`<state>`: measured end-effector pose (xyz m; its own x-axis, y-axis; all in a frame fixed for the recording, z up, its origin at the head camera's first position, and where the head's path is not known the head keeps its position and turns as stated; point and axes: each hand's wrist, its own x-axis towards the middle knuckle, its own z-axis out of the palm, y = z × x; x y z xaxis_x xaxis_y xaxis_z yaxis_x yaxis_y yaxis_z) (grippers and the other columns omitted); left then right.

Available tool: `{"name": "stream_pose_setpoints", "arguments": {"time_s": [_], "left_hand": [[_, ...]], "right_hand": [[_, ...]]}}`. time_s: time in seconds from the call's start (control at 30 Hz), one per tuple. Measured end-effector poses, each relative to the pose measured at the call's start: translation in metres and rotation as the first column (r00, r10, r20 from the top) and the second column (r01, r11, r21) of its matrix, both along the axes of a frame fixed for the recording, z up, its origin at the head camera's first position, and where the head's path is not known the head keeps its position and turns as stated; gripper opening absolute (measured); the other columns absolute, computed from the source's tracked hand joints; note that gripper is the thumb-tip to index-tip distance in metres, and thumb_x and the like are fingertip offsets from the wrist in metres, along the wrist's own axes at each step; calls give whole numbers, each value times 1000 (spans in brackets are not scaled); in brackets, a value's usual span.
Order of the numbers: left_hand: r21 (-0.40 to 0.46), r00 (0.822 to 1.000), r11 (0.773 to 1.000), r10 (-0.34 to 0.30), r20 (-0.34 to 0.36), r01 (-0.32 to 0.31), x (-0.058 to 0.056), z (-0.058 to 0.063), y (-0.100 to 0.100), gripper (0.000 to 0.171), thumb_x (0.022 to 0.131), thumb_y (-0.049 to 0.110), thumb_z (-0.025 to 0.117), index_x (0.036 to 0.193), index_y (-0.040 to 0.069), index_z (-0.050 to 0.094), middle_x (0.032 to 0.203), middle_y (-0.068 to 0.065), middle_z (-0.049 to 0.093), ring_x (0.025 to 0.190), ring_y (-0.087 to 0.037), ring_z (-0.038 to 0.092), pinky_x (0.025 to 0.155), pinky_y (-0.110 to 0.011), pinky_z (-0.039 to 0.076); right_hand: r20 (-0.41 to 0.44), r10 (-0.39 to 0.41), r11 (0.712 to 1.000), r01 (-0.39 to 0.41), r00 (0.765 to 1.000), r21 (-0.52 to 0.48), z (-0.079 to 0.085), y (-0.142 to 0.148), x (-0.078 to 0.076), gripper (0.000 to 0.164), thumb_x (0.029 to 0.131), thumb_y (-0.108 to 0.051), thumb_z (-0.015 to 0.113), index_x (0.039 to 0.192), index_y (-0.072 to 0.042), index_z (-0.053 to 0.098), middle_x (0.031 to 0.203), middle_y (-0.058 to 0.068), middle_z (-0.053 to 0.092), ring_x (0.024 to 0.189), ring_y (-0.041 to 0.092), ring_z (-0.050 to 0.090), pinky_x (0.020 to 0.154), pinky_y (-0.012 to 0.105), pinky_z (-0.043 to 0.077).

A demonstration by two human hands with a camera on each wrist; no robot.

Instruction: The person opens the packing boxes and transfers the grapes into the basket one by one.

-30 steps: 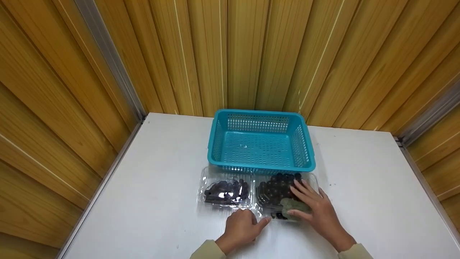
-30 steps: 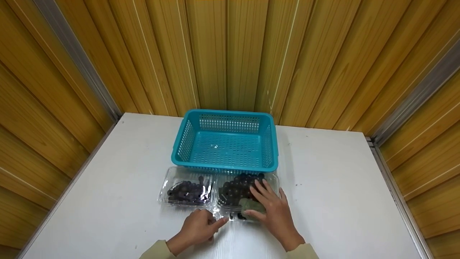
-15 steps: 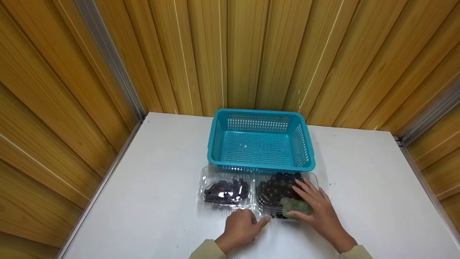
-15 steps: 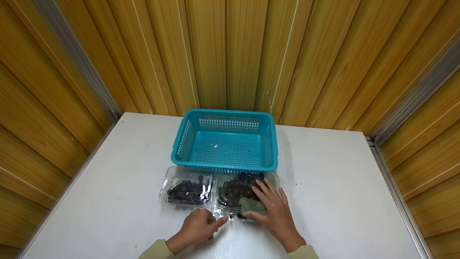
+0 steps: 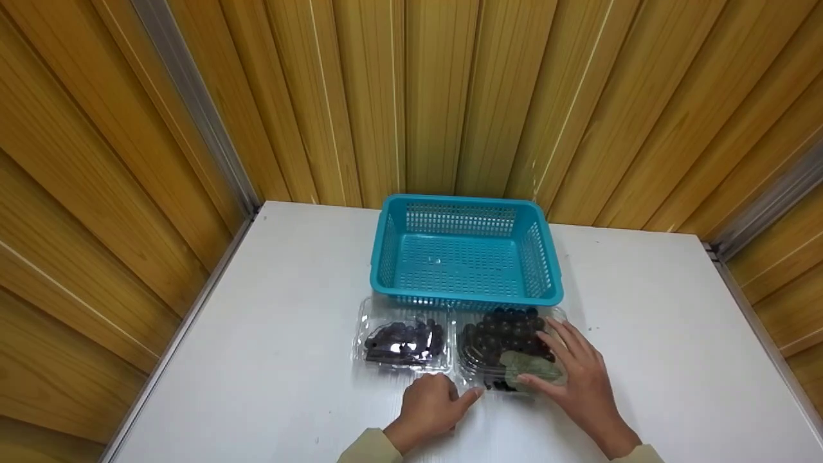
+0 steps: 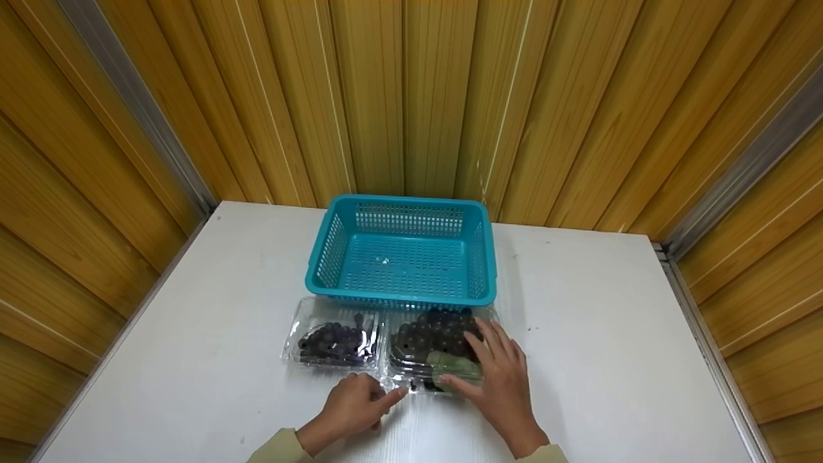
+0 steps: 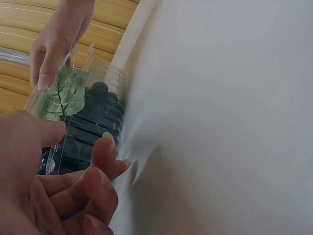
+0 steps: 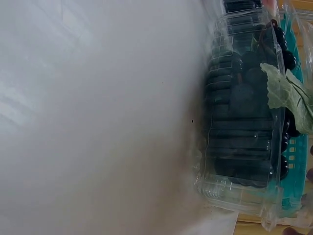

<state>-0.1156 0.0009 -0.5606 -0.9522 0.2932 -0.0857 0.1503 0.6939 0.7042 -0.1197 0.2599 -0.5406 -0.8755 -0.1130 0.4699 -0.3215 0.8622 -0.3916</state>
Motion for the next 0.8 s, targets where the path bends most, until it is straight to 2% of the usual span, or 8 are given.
{"name": "stream_pose_setpoints", "arguments": {"time_s": [0.33, 0.8], "left_hand": [[-6, 1000, 1000, 2, -12, -2, 0, 1, 1, 66, 85, 68, 53, 42, 19, 58, 36, 6, 51, 38, -4, 43, 41, -24, 33], [33, 1000, 999, 2, 24, -3, 2, 3, -1, 66, 87, 66, 53, 43, 18, 57, 36, 4, 51, 39, -6, 45, 43, -25, 34]], "right_hand": [[23, -83, 996, 84, 996, -34, 1, 2, 4, 84, 61, -47, 88, 130, -9, 59, 148, 12, 43, 135, 36, 38, 98, 64, 39], [61, -40, 999, 42, 997, -26, -9, 9, 14, 109, 53, -56, 88, 144, -15, 45, 156, 9, 32, 136, 38, 37, 90, 62, 41]]}}
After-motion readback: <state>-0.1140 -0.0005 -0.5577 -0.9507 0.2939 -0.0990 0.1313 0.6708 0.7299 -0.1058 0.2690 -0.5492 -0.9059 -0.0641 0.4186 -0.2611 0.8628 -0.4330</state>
